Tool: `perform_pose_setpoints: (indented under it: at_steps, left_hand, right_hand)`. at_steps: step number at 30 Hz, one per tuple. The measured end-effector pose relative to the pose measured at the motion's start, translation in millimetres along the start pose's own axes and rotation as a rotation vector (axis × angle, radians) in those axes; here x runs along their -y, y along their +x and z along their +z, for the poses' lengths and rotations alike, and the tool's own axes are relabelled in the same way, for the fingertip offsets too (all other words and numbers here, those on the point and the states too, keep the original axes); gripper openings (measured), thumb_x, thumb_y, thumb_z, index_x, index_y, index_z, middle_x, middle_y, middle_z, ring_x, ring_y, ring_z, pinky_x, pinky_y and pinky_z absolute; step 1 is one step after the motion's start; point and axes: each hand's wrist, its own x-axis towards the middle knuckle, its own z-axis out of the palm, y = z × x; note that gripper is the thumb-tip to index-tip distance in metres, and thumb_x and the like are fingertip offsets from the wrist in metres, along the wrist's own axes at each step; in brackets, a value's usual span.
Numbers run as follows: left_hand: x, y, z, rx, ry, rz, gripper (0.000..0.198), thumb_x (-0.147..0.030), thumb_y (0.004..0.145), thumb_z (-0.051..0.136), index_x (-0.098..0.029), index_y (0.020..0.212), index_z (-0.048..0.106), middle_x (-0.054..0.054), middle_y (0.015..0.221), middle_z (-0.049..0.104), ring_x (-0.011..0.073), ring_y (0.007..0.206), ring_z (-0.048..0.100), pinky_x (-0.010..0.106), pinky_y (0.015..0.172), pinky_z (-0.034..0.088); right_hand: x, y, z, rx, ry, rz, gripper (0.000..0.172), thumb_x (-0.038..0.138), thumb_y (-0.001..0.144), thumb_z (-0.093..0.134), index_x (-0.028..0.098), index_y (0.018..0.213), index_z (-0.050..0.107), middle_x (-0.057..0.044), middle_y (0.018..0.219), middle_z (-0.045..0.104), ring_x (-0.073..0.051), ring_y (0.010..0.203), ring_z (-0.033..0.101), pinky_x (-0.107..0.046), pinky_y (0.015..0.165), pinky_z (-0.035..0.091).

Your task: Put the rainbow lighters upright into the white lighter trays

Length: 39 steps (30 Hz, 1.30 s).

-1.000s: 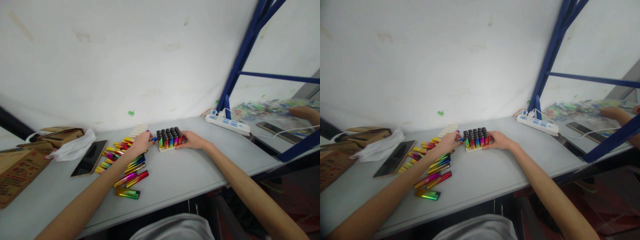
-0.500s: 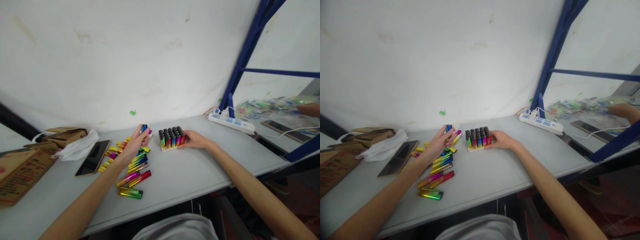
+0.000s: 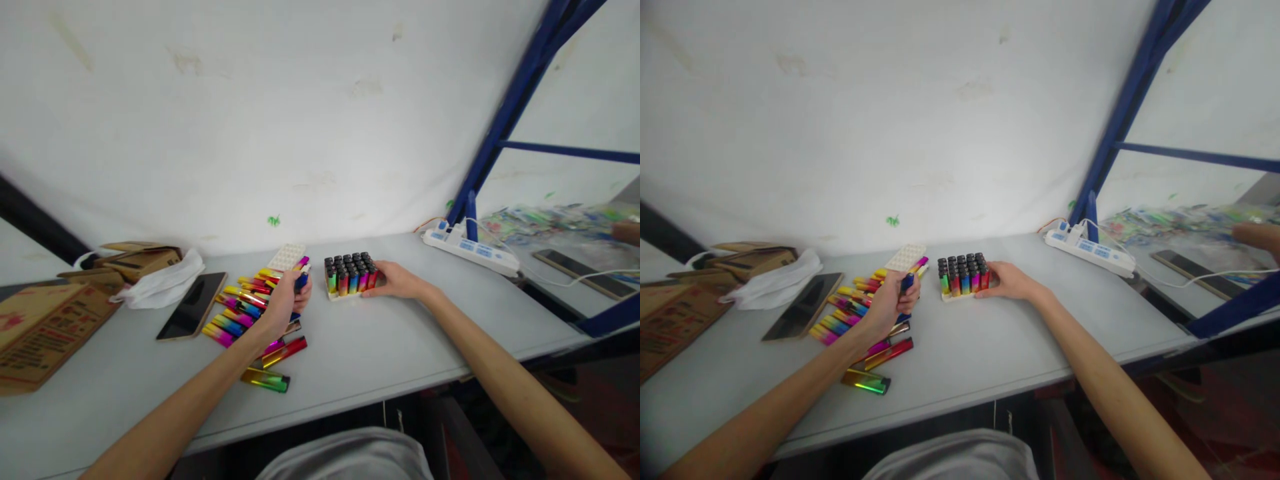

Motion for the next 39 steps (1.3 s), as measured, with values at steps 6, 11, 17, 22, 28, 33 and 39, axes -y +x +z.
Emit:
perform_pose_setpoints:
  at_steps: [6,11,17,22,28,33,39]
  left_hand:
    - [1.0,-0.3,0.2,0.008,-0.004,0.027,0.040,-0.053,0.086,0.046,-0.021,0.062,0.041,-0.009,0.051,0.024,0.0056,0.041,0.016,0.016,0.039,0.017]
    - [1.7,2.0,1.7,0.008,0.012,0.110,0.041,-0.061,0.084,0.056,-0.021,0.083,0.050,-0.008,0.055,0.040,0.0077,0.041,0.027,0.017,0.038,0.022]
    - [-3.3,-5.6,2.4,-0.136,0.467,0.527,0.029,-0.047,0.094,0.060,-0.019,0.090,0.066,0.005,0.088,0.066,0.0182,0.080,0.060,0.028,0.072,0.051]
    - [-3.6,-5.1,-0.2,0.000,0.797,0.708,0.021,-0.038,0.094,0.066,-0.020,0.094,0.076,0.009,0.098,0.072,0.0237,0.095,0.065,0.038,0.094,0.051]
    - [13.9,4.8,-1.6,-0.025,0.783,0.688,0.022,-0.039,0.092,0.070,-0.022,0.103,0.078,0.009,0.107,0.077,0.0266,0.100,0.071,0.043,0.096,0.055]
    - [14.0,9.7,-0.7,-0.002,0.867,0.593,0.024,-0.041,0.091,0.068,-0.022,0.102,0.077,0.009,0.105,0.078,0.0276,0.096,0.072,0.044,0.095,0.056]
    - [-6.7,16.6,4.1,0.124,1.091,0.541,0.019,-0.034,0.094,0.062,-0.022,0.099,0.076,0.007,0.096,0.078,0.0271,0.090,0.070,0.037,0.086,0.052]
  right_hand:
    - [0.3,0.0,-0.4,0.011,0.004,0.000,0.065,0.064,0.073,0.081,0.016,0.115,0.071,-0.008,0.100,0.075,-0.028,0.091,0.065,-0.037,0.084,0.052]
    - [3.0,0.1,-0.9,0.008,0.009,0.008,0.063,0.064,0.072,0.082,0.016,0.112,0.071,-0.008,0.096,0.075,-0.028,0.089,0.064,-0.038,0.083,0.052]
    - [1.9,0.7,0.2,0.006,0.008,-0.004,0.062,0.064,0.073,0.082,0.016,0.111,0.071,-0.008,0.095,0.075,-0.027,0.088,0.064,-0.036,0.081,0.051]
    - [1.7,0.3,0.7,-0.005,0.000,-0.015,0.062,0.063,0.073,0.081,0.016,0.111,0.071,-0.008,0.098,0.075,-0.027,0.087,0.065,-0.036,0.081,0.051]
    - [2.8,0.4,0.1,-0.003,-0.015,-0.008,0.060,0.062,0.073,0.082,0.016,0.111,0.071,-0.009,0.097,0.075,-0.027,0.087,0.064,-0.036,0.081,0.051]
    - [-1.0,1.0,1.1,0.007,-0.041,-0.033,0.060,0.064,0.076,0.080,0.016,0.110,0.070,-0.009,0.100,0.074,-0.026,0.085,0.063,-0.036,0.079,0.050]
    - [-2.4,0.5,5.8,-0.036,-0.068,-0.032,0.059,0.065,0.075,0.079,0.015,0.104,0.070,-0.006,0.092,0.071,-0.022,0.079,0.060,-0.033,0.072,0.048]
